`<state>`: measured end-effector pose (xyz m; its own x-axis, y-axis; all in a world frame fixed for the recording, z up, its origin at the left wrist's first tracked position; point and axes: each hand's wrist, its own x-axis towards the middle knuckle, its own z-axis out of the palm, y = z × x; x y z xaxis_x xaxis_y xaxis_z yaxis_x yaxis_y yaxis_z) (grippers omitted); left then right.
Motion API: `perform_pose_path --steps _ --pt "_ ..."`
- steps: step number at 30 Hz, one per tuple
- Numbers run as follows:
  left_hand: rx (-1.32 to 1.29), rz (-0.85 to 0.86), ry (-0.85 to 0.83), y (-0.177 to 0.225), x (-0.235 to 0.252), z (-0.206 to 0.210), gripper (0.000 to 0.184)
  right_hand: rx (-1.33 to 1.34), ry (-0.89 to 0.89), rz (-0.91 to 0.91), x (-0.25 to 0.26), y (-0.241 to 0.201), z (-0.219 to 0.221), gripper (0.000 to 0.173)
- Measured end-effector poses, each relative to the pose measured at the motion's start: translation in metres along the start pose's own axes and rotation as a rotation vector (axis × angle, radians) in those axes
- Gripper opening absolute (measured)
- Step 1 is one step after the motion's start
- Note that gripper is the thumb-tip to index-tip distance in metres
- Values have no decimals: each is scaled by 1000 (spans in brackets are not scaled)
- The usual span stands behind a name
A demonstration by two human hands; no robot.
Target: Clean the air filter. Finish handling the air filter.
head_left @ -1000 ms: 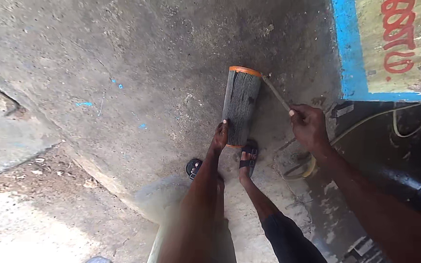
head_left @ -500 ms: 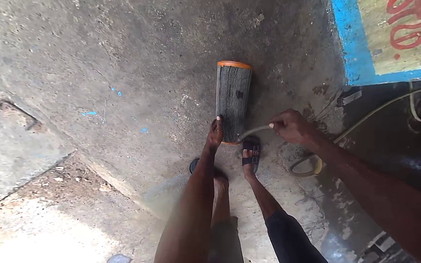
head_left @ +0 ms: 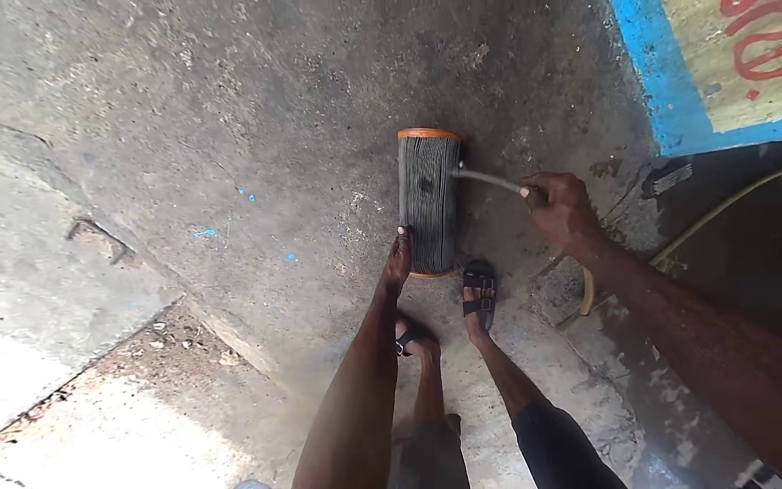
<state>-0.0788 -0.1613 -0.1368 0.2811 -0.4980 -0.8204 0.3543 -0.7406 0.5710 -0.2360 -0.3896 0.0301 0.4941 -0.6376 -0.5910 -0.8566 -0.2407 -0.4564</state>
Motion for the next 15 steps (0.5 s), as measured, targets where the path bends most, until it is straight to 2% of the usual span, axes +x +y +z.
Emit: perform_pose_path --steps 1,4,7,8,10,11,13,14,15 --pt "-5 -6 5 0 -1 -1 69 25 28 -15 1 1 1 26" --pt "23 -41 7 3 -4 -5 70 -5 -205 -18 5 -1 2 25" --pt "28 -86 13 2 -6 -9 72 57 -11 -16 9 3 6 29" --pt "28 -91 13 4 -6 -12 73 49 -40 -32 10 3 8 30" --pt "31 -105 26 6 -8 -15 72 -25 -228 -18 9 1 9 28" --pt "22 -113 37 7 -8 -16 72 -28 -214 -17 9 0 10 28" --pt "11 -114 52 4 -10 -23 72 66 -58 -34 11 1 18 27" --pt "20 -114 46 2 -10 -27 72 87 -64 -43 12 1 21 26" --pt "32 -116 39 2 -9 -30 72 72 -144 -48 15 -1 21 26"
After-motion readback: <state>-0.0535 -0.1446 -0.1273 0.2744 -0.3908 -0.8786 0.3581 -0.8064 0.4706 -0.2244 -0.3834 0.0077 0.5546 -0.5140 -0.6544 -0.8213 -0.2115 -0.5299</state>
